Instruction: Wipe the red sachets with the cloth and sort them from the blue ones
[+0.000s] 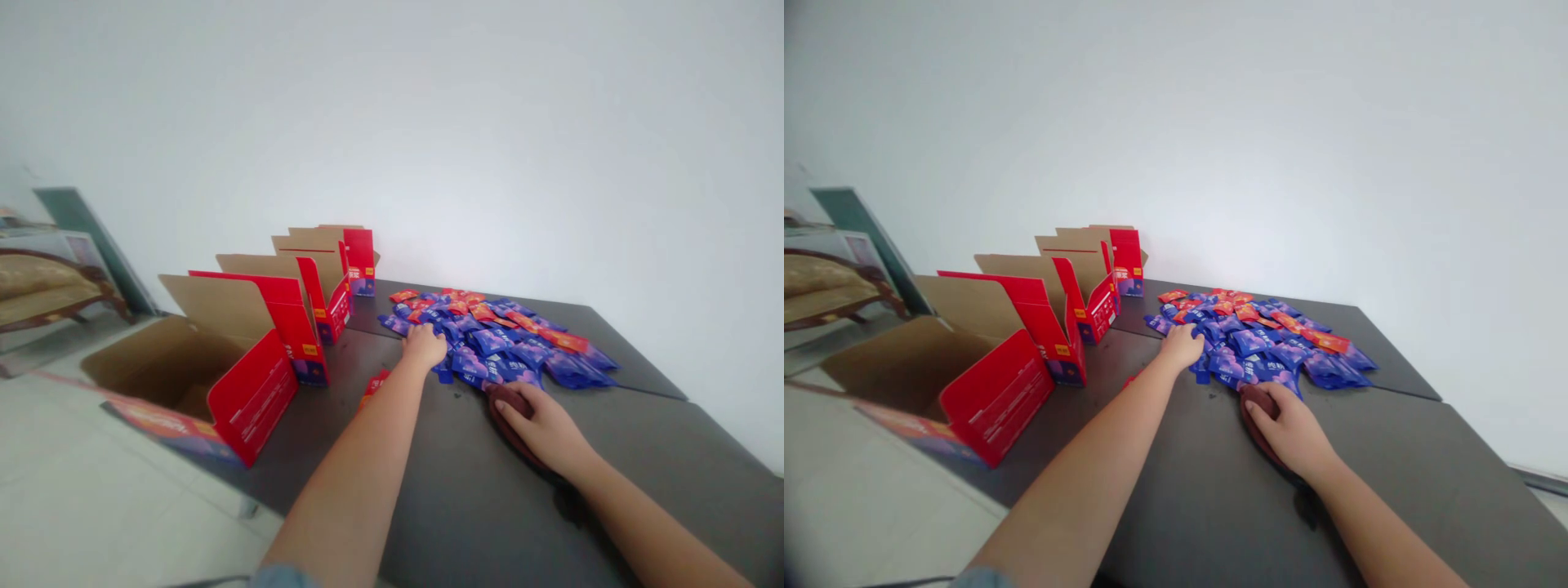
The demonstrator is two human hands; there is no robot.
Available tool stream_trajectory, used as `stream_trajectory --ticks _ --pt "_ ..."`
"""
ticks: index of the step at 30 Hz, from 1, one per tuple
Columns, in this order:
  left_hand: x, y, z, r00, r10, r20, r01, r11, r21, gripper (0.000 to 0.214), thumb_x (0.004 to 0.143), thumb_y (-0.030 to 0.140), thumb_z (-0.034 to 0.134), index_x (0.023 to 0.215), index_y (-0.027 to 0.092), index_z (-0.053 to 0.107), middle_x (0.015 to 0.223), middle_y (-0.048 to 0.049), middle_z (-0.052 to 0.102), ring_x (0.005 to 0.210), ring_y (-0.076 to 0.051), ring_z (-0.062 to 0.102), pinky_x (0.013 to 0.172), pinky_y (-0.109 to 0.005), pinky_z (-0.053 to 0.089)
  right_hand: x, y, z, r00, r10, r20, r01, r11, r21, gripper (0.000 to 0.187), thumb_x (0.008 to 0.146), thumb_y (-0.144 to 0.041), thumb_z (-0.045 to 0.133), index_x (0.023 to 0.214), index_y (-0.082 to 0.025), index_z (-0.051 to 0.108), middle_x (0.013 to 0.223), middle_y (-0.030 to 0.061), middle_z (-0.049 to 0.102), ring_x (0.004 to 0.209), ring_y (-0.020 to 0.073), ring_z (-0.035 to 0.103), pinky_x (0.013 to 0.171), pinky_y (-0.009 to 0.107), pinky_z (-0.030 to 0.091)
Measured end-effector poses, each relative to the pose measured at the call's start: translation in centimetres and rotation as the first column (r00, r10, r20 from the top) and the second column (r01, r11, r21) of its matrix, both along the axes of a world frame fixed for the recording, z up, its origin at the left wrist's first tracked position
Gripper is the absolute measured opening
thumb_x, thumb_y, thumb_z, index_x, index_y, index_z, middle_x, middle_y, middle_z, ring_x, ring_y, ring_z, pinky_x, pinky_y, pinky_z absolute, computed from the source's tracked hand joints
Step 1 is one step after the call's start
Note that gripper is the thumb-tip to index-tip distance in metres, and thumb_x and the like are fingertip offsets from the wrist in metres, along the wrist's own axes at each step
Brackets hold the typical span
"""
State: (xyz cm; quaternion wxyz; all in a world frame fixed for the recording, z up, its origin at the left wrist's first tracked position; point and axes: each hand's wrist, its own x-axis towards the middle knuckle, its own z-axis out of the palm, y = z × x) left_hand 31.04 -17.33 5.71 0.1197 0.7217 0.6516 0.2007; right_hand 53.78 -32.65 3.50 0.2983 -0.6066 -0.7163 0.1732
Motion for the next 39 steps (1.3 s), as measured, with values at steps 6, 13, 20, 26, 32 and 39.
stream_trajectory --ticks 6,13,20,26,32,39 --pt "4.6 6.4 -0.1 0.999 -0.003 0.042 -0.002 0.992 0.123 0.049 0.103 0.045 0.066 0.144 0.02 0.06 0.157 -0.0141 0.052 0.144 -0.035 0.05 0.12 -0.063 0.04 -0.2 0.0 -0.4 0.999 0.038 -0.009 -0.037 0.998 0.058 0.025 0.099 -0.042 0.056 0.112 -0.025 0.069 0.111 0.0075 0.076 0.101 0.0295 0.072 0.09 0.047 0.057" --pt "8.5 13.2 1.2 0.997 -0.066 0.037 0.06 0.989 0.132 0.04 0.104 0.043 0.067 0.135 0.019 0.064 0.142 -0.0127 0.063 0.126 -0.03 0.063 0.107 -0.055 0.053 -0.7 0.1 -0.7 1.0 -0.016 -0.004 0.016 1.0 -0.014 0.023 0.097 -0.034 0.056 0.115 -0.025 0.068 0.117 0.0067 0.073 0.11 0.0265 0.068 0.097 0.04 0.051" --pt "9.4 15.4 0.2 0.998 -0.047 0.032 0.048 0.999 -0.017 0.038 0.103 0.04 0.069 0.133 0.018 0.065 0.135 -0.0118 0.066 0.116 -0.027 0.068 0.099 -0.05 0.059 -0.8 0.1 -0.6 1.0 -0.006 -0.015 0.006 1.0 0.011 0.021 0.096 -0.027 0.058 0.114 -0.027 0.068 0.118 0.0056 0.073 0.111 0.0255 0.068 0.098 0.037 0.05" --pt "8.7 14.7 1.4 0.995 -0.01 0.103 0.008 1.0 0.019 0.043 0.1 0.037 0.073 0.136 0.016 0.063 0.137 -0.0139 0.064 0.121 -0.029 0.066 0.101 -0.05 0.058 -0.8 0.1 -0.6 1.0 -0.001 -0.005 0.001 1.0 0.012 0.02 0.096 -0.028 0.058 0.113 -0.026 0.068 0.117 0.0061 0.073 0.111 0.0257 0.068 0.099 0.038 0.05" --pt "6.6 10.4 3.0 0.961 -0.103 0.256 0.083 0.993 0.086 0.036 0.103 0.04 0.068 0.131 0.018 0.066 0.135 -0.0119 0.065 0.12 -0.028 0.066 0.102 -0.051 0.057 -0.6 0.2 -0.9 1.0 0.012 0.028 -0.013 1.0 0.015 0.023 0.099 -0.035 0.056 0.117 -0.026 0.067 0.118 0.0069 0.073 0.11 0.0268 0.068 0.097 0.041 0.051" --pt "0.5 -0.8 1.7 0.844 -0.238 0.481 0.248 0.968 0.042 0.029 0.11 0.037 0.05 0.126 0.019 0.065 0.118 -0.0087 0.076 0.097 -0.02 0.074 0.086 -0.035 0.06 -0.3 0.6 -1.4 0.998 0.017 0.058 -0.018 1.0 0.011 0.027 0.1 -0.043 0.056 0.118 -0.027 0.068 0.118 0.0054 0.073 0.108 0.0262 0.068 0.095 0.041 0.051"
